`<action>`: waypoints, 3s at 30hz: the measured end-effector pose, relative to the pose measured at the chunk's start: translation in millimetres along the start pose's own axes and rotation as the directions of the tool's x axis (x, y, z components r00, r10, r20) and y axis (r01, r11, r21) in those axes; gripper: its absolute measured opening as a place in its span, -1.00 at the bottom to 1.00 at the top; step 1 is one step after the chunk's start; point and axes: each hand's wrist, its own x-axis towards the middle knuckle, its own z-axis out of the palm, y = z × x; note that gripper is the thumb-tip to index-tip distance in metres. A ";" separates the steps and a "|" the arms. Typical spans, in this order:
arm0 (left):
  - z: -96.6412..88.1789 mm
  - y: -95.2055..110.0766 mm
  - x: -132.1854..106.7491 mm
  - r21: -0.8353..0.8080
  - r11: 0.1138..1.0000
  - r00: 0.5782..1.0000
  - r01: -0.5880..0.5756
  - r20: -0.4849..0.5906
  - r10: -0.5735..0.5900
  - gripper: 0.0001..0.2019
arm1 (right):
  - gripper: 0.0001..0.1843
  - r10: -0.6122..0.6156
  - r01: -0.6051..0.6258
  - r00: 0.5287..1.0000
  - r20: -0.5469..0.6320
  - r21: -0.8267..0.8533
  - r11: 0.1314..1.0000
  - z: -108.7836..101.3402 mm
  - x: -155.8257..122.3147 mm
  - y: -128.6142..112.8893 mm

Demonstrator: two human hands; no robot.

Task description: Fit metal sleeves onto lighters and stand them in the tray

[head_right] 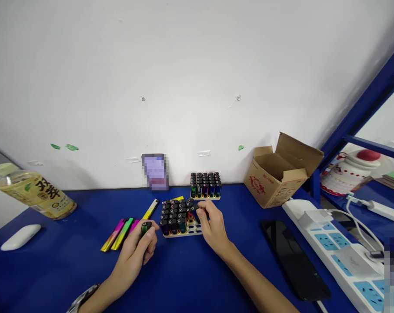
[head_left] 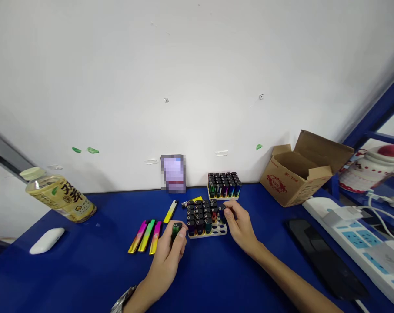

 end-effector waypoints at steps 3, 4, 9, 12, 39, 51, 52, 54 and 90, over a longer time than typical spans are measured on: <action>-0.3 -0.5 -0.5 0.044 0.999 0.999 0.009 0.037 -0.010 -0.63 | -0.80 0.053 -0.057 0.996 0.076 0.044 0.997 3.0 -3.9 0.7; -0.5 -0.9 -0.6 0.056 0.998 0.999 0.007 0.050 -0.010 -0.63 | -0.81 0.047 -0.051 0.995 0.091 0.045 0.998 3.3 -4.9 1.1; -1.9 -4.8 -0.4 0.071 0.997 0.995 0.025 0.096 -0.032 -0.56 | -0.78 -0.142 0.150 0.980 0.139 -0.052 0.987 -2.7 -4.7 4.3; -2.7 -6.7 0.4 0.146 0.989 0.996 0.026 0.081 -0.038 -0.56 | -0.78 -0.276 0.294 0.949 0.151 -0.115 0.949 -6.6 -2.8 6.1; -2.5 15.8 1.0 0.435 0.900 0.991 0.014 -0.127 0.046 -0.74 | -0.91 -0.321 0.319 0.947 0.017 -0.168 0.933 -7.0 -6.3 -7.3; 15.8 13.4 -27.8 0.429 0.848 0.943 -0.310 0.254 0.216 -0.82 | -0.85 -0.413 0.414 0.880 0.236 0.048 0.909 9.7 -20.6 -60.5; 14.5 14.5 -27.7 0.464 0.798 0.921 -0.385 0.244 0.303 -0.79 | -0.85 -0.421 0.419 0.886 0.193 0.052 0.907 5.1 -17.8 -57.1; 8.7 17.3 -23.0 0.579 0.658 0.863 -0.481 0.179 0.473 -0.73 | -0.83 -0.416 0.416 0.907 0.072 0.014 0.909 -7.6 -9.8 -45.3; -67.6 10.8 43.4 0.972 0.121 0.967 0.203 -0.180 -0.183 -0.72 | -0.17 0.164 0.086 0.791 0.589 -0.374 0.923 -38.8 14.2 2.1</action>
